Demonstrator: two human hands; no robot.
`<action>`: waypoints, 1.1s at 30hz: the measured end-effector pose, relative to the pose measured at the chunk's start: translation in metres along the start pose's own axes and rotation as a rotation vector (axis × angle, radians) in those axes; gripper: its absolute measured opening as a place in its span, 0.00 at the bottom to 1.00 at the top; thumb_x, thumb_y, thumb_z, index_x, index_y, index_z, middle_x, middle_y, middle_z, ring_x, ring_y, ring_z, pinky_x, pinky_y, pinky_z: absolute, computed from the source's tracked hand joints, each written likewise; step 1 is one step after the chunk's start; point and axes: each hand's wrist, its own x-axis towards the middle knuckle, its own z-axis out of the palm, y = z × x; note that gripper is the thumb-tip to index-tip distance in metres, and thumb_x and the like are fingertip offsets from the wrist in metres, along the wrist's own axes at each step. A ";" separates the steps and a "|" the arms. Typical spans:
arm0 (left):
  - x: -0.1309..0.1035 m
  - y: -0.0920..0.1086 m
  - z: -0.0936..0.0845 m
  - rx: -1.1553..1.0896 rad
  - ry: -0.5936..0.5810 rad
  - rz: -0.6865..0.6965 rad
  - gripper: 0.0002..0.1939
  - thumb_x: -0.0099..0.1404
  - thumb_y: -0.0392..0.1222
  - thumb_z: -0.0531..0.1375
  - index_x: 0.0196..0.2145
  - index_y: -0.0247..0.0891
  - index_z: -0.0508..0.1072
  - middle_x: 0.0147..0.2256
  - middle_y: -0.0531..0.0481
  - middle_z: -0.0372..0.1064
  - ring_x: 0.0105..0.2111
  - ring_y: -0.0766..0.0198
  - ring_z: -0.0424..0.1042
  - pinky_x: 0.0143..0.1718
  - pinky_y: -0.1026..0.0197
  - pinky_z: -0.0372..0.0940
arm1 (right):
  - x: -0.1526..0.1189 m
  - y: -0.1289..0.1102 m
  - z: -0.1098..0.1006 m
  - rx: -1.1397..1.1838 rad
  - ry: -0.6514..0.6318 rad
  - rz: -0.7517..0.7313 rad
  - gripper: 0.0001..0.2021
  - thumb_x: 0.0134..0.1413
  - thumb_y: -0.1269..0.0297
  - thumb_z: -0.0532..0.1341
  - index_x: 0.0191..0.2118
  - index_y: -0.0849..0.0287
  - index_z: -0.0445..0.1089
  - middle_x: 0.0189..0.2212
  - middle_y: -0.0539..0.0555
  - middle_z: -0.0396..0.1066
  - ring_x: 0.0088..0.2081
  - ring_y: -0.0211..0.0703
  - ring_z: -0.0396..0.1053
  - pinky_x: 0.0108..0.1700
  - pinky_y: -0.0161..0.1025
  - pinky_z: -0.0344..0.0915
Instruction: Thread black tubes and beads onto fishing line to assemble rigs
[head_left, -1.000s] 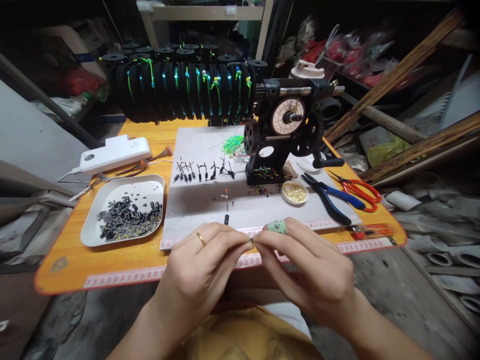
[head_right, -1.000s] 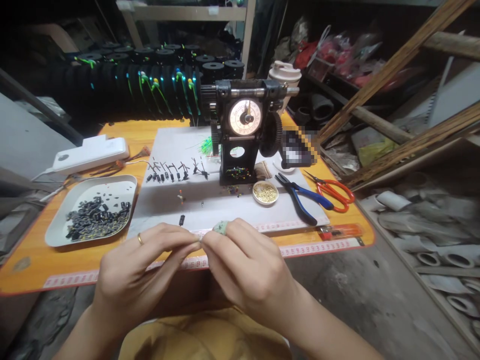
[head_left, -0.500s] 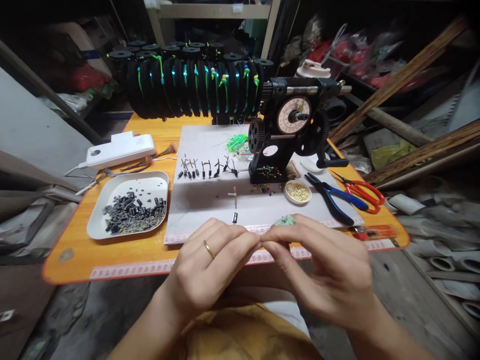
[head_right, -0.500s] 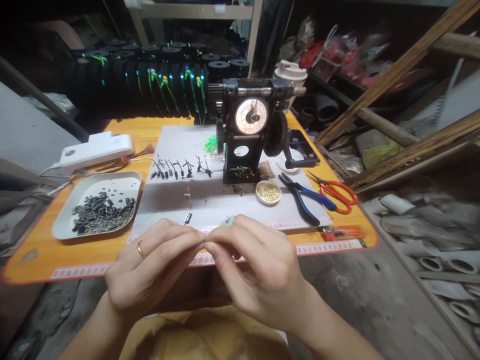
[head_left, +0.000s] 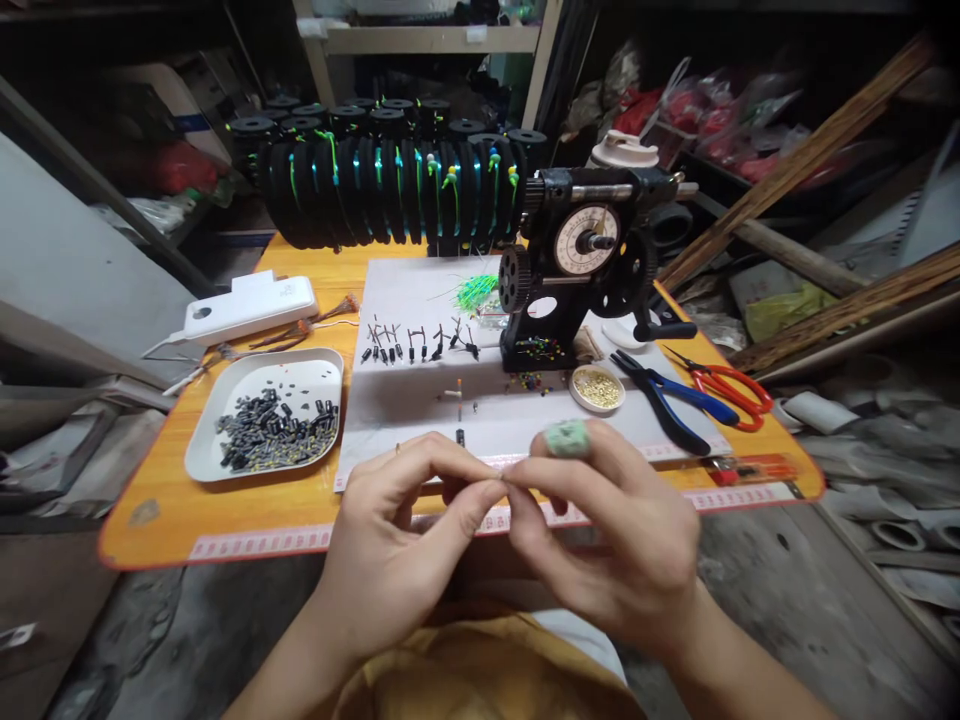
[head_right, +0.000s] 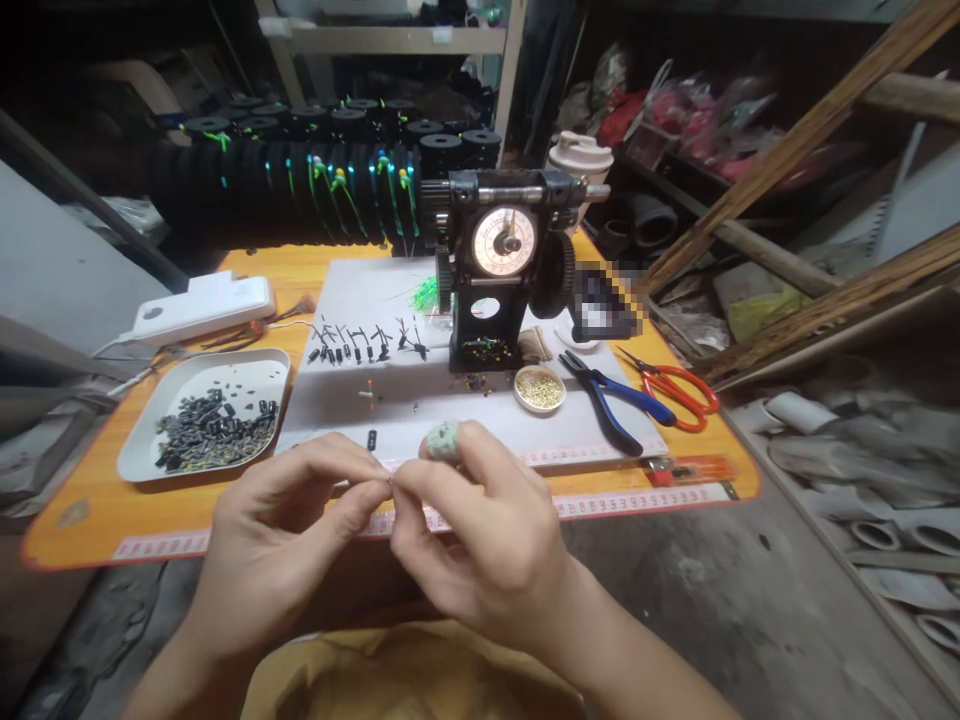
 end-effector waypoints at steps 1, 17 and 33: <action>0.002 0.003 -0.002 0.013 -0.037 -0.038 0.06 0.66 0.31 0.63 0.31 0.39 0.76 0.28 0.54 0.75 0.28 0.67 0.73 0.31 0.66 0.69 | -0.001 0.003 -0.001 -0.084 0.027 -0.097 0.09 0.56 0.77 0.64 0.40 0.58 0.72 0.32 0.55 0.70 0.33 0.42 0.69 0.31 0.39 0.70; 0.006 -0.005 -0.008 0.456 -0.024 0.573 0.11 0.66 0.24 0.62 0.45 0.32 0.74 0.36 0.46 0.78 0.35 0.66 0.76 0.39 0.65 0.72 | 0.011 0.003 -0.005 0.178 -0.054 -0.040 0.09 0.56 0.82 0.61 0.37 0.60 0.69 0.34 0.55 0.74 0.36 0.41 0.70 0.39 0.40 0.71; 0.006 0.002 0.003 -0.294 0.047 -0.141 0.09 0.58 0.25 0.61 0.28 0.39 0.72 0.26 0.58 0.68 0.24 0.75 0.67 0.27 0.75 0.66 | 0.019 0.001 0.006 0.175 -0.035 -0.087 0.08 0.62 0.79 0.60 0.42 0.60 0.69 0.37 0.55 0.71 0.39 0.36 0.71 0.43 0.30 0.71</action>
